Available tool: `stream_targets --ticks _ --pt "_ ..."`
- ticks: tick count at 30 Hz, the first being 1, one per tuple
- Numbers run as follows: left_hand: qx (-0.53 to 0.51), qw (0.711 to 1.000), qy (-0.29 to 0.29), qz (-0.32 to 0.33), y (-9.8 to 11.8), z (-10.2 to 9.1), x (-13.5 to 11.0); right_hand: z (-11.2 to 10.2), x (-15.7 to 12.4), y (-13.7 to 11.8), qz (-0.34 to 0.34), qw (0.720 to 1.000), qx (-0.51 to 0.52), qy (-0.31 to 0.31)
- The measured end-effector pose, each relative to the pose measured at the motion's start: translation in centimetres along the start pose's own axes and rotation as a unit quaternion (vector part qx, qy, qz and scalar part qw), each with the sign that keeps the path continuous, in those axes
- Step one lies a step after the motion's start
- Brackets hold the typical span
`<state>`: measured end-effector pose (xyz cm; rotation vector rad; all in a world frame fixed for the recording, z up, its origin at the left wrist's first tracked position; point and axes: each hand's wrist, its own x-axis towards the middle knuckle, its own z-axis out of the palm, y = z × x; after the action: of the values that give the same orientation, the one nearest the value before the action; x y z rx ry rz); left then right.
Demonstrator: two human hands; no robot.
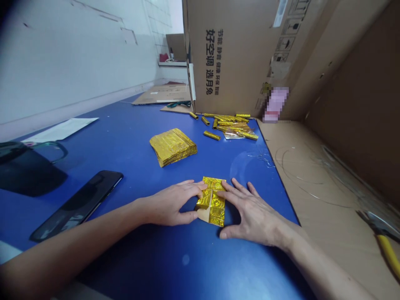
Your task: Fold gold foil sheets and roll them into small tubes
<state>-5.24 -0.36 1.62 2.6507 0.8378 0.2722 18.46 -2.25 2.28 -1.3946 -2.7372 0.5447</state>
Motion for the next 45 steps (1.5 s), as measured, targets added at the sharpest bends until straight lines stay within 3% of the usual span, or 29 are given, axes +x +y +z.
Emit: stream_targets --ticks 6,15,28,37,42,45 --pt "0.012 0.999 -0.024 0.026 -0.1 0.0 -0.1 0.5 -0.1 0.0 -0.009 0.999 -0.007 0.038" --pt "0.020 0.998 -0.036 0.040 -0.6 0.0 0.0 -0.1 -0.2 -1.2 -0.122 0.985 -0.060 0.109" --pt "-0.004 0.999 -0.037 0.030 -0.6 0.0 0.0 -0.8 -0.8 -1.5 -0.078 0.993 -0.067 0.066" --pt "0.015 1.000 -0.025 0.012 -0.3 -0.1 0.0 -0.1 -0.4 -1.7 -0.113 0.987 -0.023 0.116" --pt "0.044 0.999 -0.013 0.007 -0.2 0.5 0.0 0.4 -0.3 -1.3 -0.059 0.985 0.061 0.149" --pt "0.051 0.999 0.006 0.005 -0.2 1.0 0.1 0.3 -0.4 -1.1 -0.027 0.987 0.076 0.136"
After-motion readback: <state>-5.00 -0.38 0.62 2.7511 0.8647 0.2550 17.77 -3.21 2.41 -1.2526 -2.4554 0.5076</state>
